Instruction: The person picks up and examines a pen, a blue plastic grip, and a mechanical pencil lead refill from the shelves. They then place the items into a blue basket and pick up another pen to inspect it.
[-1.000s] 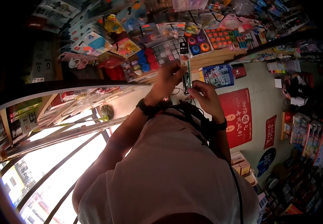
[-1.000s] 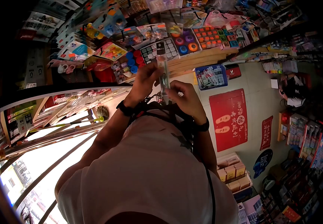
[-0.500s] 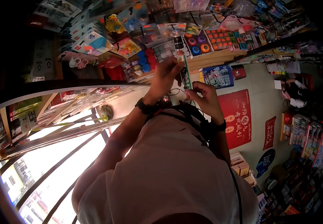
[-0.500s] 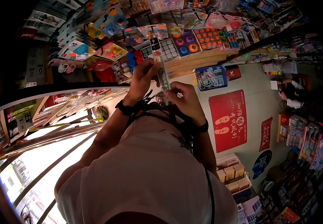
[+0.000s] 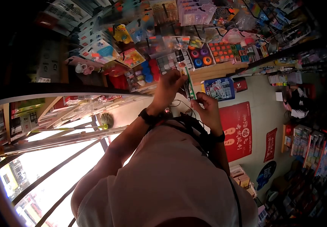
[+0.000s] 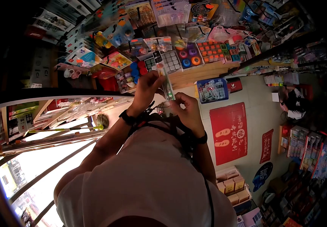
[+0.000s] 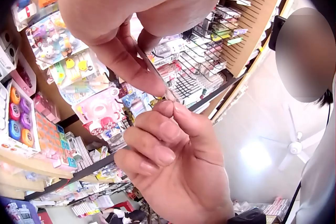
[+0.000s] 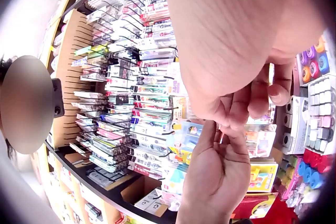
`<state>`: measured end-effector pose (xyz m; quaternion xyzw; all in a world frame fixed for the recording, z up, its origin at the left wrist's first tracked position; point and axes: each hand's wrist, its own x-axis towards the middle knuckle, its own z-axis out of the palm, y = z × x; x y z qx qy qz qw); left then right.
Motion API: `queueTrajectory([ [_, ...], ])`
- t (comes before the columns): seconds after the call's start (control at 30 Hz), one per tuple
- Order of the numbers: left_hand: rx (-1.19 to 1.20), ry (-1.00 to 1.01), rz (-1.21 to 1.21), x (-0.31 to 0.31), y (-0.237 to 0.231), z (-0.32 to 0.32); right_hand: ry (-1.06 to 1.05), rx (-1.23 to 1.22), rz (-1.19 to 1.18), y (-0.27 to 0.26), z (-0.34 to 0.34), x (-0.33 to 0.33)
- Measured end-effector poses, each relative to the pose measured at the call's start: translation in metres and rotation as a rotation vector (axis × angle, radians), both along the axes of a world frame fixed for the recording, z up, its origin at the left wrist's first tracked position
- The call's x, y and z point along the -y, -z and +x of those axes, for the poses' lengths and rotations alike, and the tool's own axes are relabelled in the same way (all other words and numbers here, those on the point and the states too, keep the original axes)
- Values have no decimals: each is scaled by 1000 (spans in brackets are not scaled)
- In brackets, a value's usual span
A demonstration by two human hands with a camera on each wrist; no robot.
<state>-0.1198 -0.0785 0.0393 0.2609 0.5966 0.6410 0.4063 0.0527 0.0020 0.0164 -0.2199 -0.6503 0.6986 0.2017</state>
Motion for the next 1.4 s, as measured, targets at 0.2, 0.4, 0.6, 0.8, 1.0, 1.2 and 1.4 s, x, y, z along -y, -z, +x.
queueTrajectory([
  [0.2,51,77,82,2,18,-4,58,5,71,9,0,-2],
  [0.4,-22,143,103,0,18,-7,-35,105,24,-5,-1,-11],
  [0.6,-185,130,127,-2,12,-6,-69,16,30,4,-4,-14],
  [0.8,-186,122,150,-3,-27,-3,24,-47,54,-21,-14,-15],
  [1.0,-342,129,307,-1,-77,-13,86,-146,194,-84,-36,-37],
  [1.2,-187,151,303,7,-68,-14,120,-329,430,-162,-66,-54],
  [1.4,-193,149,201,21,-54,-9,74,-446,344,-192,-91,-60],
])
